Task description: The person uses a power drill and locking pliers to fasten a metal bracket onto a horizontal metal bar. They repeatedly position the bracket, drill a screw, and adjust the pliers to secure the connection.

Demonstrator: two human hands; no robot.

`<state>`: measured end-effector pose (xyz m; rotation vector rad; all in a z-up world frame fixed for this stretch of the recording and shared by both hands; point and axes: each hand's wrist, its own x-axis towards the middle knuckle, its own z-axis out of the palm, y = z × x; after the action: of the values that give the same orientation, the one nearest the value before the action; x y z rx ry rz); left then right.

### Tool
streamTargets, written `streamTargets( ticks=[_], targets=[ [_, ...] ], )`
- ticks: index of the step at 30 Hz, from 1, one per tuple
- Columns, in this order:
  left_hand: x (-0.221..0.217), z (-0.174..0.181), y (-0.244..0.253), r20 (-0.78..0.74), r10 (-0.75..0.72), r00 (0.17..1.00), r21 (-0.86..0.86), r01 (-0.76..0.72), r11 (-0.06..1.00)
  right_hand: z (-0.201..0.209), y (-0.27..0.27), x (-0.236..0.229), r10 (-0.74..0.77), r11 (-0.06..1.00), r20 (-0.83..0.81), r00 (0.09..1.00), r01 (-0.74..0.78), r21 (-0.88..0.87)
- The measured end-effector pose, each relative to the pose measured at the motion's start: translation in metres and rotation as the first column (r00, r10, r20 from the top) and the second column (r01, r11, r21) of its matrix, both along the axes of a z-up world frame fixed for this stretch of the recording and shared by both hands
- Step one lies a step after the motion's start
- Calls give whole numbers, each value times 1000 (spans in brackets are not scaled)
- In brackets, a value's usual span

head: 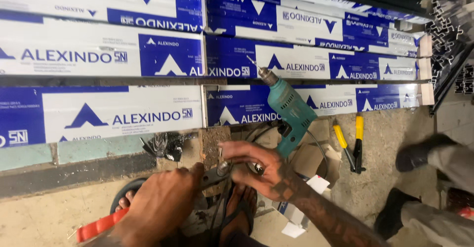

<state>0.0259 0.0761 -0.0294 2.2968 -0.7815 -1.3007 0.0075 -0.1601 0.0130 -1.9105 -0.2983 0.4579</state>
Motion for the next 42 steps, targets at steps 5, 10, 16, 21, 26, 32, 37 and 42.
streamTargets(
  ticks=[5, 10, 16, 21, 26, 32, 37, 42],
  targets=[
    [17, 24, -5, -300, 303, 905, -462, -416, 784, -53, -17, -36, 299, 952, -87, 950, -290, 100],
    [26, 19, -40, -742, 204, 638, -523, -743, 418, -43, -8, -58, 265, 924, -496, 827, -71, 375],
    [64, -26, -29, 129, 341, 931, -480, -242, 843, -10, -25, -15, -273, 956, -564, 779, 283, -72],
    [95, -66, -21, 545, 244, 802, -282, -99, 954, 7, -18, 33, -406, 900, -528, 746, 227, -372],
    [106, -63, -23, 564, 120, 817, -155, -38, 987, 39, 15, 65, -380, 859, -599, 705, 29, -511],
    [108, -67, -25, 552, 106, 827, -138, -35, 990, 37, 23, 78, -397, 806, -609, 687, -56, -589],
    [112, -72, -26, 597, 73, 799, -103, -14, 995, 18, 9, 75, -351, 854, -617, 705, -29, -519],
    [112, -82, -28, 576, 116, 809, -149, -35, 988, 13, 7, 76, -303, 867, -615, 728, -58, -495]
  ],
)
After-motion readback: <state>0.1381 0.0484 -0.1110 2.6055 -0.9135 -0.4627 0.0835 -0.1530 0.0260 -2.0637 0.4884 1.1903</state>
